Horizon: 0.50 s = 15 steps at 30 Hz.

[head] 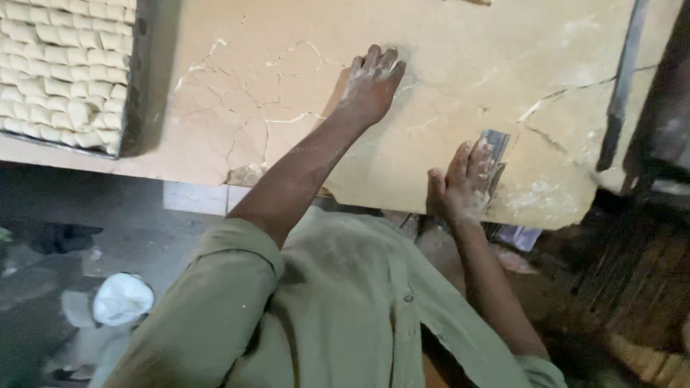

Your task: The person rolls dough ropes on a floured wooden table by hand, cuts each rope into small pieces with a dough scraper, and places the cut dough pieces one at a time into a metal tray already filled with similar pieces. Finished ropes are stacked on the table as the tray fills.

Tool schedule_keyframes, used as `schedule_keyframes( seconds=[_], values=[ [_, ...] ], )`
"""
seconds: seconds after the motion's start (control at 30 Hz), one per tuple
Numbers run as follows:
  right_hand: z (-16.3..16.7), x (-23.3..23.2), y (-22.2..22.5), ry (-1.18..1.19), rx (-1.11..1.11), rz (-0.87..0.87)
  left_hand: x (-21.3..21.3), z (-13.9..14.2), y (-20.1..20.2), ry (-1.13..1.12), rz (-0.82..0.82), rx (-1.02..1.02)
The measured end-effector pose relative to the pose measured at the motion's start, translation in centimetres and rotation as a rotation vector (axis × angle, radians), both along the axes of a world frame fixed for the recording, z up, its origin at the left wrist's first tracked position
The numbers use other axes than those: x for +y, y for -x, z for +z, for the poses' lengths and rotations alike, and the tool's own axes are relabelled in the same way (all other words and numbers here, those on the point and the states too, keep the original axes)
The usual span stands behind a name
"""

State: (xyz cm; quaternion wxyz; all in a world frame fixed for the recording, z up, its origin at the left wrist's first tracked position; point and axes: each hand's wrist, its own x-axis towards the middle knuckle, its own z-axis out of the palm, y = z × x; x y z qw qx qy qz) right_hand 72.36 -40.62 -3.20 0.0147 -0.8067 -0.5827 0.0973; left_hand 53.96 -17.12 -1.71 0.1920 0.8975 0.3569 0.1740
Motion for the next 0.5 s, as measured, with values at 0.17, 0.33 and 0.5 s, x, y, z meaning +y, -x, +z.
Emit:
schedule_keyframes(
  seconds=[0.17, 0.33, 0.5],
  values=[
    [0.6, 4.1, -2.0, -0.058, 0.080, 0.033, -0.7, 0.1, 2.1, 0.143, 0.086, 0.039],
    [-0.8, 4.3, 1.4, -0.172, 0.207, -0.044, 0.5, -0.5, 15.7, 0.178, 0.403, -0.186],
    [-3.4, 4.2, 6.1, -0.125, 0.078, 0.055, 0.9, 2.1, 34.2, 0.003, 0.872, -0.355]
  ],
)
